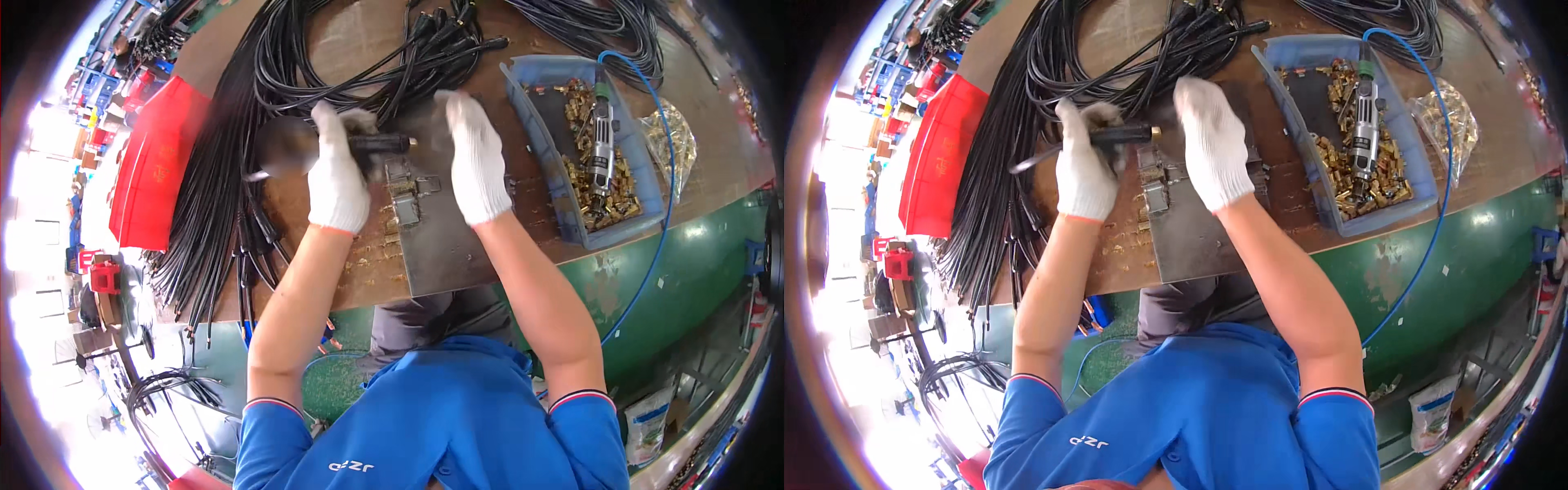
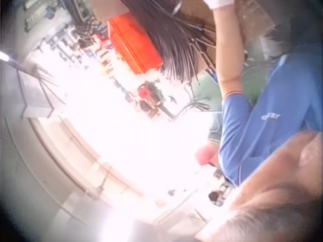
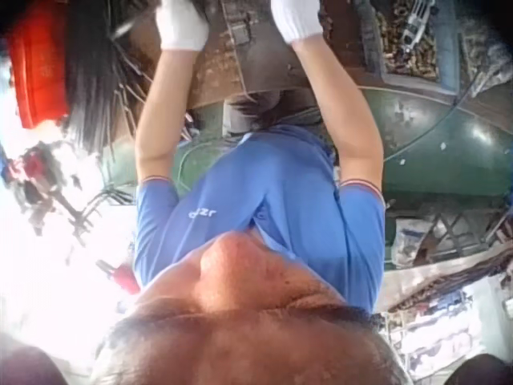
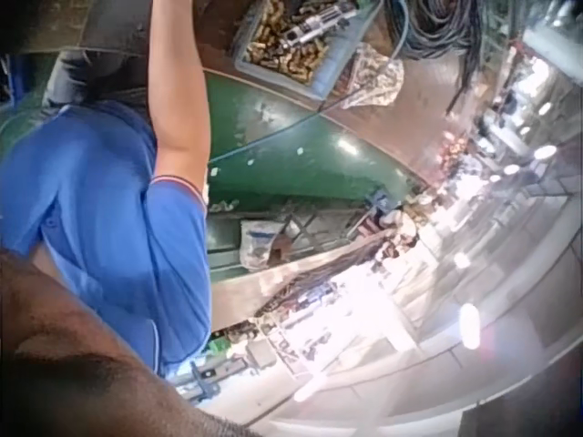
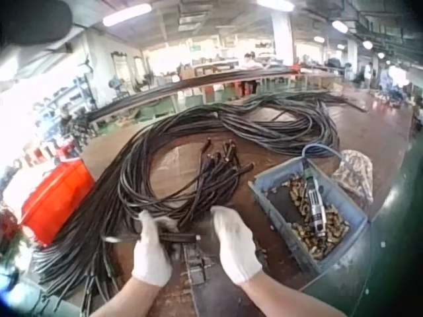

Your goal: The person repeatedly picks up black cables and brass connectors, inserts the cable ends into the connectors, and uses a pneumatic crimping tool to secure them. The finished cables are placed on the table, and the process is repeated for multiple units.

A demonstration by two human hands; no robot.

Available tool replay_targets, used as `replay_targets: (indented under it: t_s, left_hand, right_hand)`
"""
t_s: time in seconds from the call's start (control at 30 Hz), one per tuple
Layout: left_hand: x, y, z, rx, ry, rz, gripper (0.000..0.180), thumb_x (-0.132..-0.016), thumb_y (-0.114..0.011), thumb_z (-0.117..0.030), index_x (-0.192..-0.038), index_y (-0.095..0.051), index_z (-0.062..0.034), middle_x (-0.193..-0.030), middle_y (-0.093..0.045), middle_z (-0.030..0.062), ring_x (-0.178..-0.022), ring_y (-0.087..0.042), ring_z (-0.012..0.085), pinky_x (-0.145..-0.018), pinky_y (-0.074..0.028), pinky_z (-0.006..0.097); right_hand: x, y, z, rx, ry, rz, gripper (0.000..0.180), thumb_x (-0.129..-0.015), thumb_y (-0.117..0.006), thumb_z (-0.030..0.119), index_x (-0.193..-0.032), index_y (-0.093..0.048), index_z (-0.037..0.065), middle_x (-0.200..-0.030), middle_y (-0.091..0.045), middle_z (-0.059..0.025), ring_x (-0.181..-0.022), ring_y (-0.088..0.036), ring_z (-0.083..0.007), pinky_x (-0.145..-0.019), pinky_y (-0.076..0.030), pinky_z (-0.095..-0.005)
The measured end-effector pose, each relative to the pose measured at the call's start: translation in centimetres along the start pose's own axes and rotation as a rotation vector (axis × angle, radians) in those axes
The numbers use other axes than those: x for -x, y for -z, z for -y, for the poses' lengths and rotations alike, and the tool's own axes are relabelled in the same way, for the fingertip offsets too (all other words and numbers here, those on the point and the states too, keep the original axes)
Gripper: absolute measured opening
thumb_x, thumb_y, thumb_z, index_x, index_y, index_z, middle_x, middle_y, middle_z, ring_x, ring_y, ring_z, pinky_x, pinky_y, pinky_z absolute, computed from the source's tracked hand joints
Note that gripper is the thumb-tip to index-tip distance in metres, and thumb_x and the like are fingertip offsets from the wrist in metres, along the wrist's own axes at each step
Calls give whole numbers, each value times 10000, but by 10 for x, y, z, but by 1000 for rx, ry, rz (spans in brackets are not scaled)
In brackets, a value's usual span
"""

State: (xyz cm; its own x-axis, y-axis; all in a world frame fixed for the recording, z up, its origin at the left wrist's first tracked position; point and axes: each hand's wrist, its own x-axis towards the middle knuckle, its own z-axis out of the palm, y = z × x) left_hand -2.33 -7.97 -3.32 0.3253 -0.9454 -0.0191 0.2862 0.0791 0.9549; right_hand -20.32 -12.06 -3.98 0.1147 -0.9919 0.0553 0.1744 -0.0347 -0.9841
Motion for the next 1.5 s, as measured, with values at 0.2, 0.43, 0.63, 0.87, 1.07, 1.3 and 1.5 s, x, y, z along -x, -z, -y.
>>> replay_targets:
  t_s: [0.2,0.43,0.63,0.87,1.07,1.3,1.5]
  left_hand:
    - [72,-18,-14,641,359,-73,641,-1016,-587,-721,-1190,-635,-106,-1025,-706,74,-914,-707,227,-848,-607,377]
    - [86,-7,-7,937,414,42,650,-1020,-613,-685,-1311,-650,-104,-978,-728,83,-933,-729,249,-853,-623,419]
    - [87,-15,-10,905,437,26,679,-1054,-590,-642,-1431,-588,-78,-894,-731,67,-844,-733,221,-782,-616,386]
    - [86,-8,2,958,424,66,692,-1059,-573,-652,-1432,-580,-70,-983,-716,58,-890,-705,220,-832,-599,387]
    - [98,-32,-34,829,443,-146,805,-1071,-451,-727,-1504,-517,-51,-1192,-683,76,-1014,-668,178,-873,-579,349]
    - [154,52,-62,-1121,-551,115,315,-863,-776,-87,-1176,-744,-114,-1027,-747,144,-854,-736,341,-767,-598,443]
    - [165,119,-79,-1730,-423,317,267,-730,-735,-96,-996,-739,-120,-1194,-686,70,-1256,-600,365,-1045,-510,514]
  right_hand:
    - [70,-12,31,239,342,380,503,-849,-891,114,-1313,-711,37,-1160,-760,-118,-1064,-745,-191,-928,-589,-351]
    - [87,-26,44,478,593,366,427,-812,-921,152,-1206,-764,100,-985,-758,-114,-815,-745,-289,-717,-595,-378]
    - [88,-32,45,519,683,361,411,-803,-918,151,-1186,-776,106,-938,-749,-107,-775,-735,-297,-685,-592,-381]
    - [85,-36,44,528,733,388,402,-796,-919,137,-1171,-783,88,-962,-757,-133,-792,-745,-306,-710,-607,-380]
    - [64,-24,55,469,713,453,345,-897,-861,152,-1214,-751,72,-990,-784,-102,-865,-750,-209,-737,-585,-333]
    - [2,1,58,-168,59,4,415,-1044,-719,226,-1375,-642,-13,-1064,-730,-89,-816,-672,-135,-727,-543,-309]
    - [62,-14,32,276,29,435,247,-1023,-723,208,-1181,-775,25,-1043,-777,-64,-910,-723,-171,-825,-570,-317]
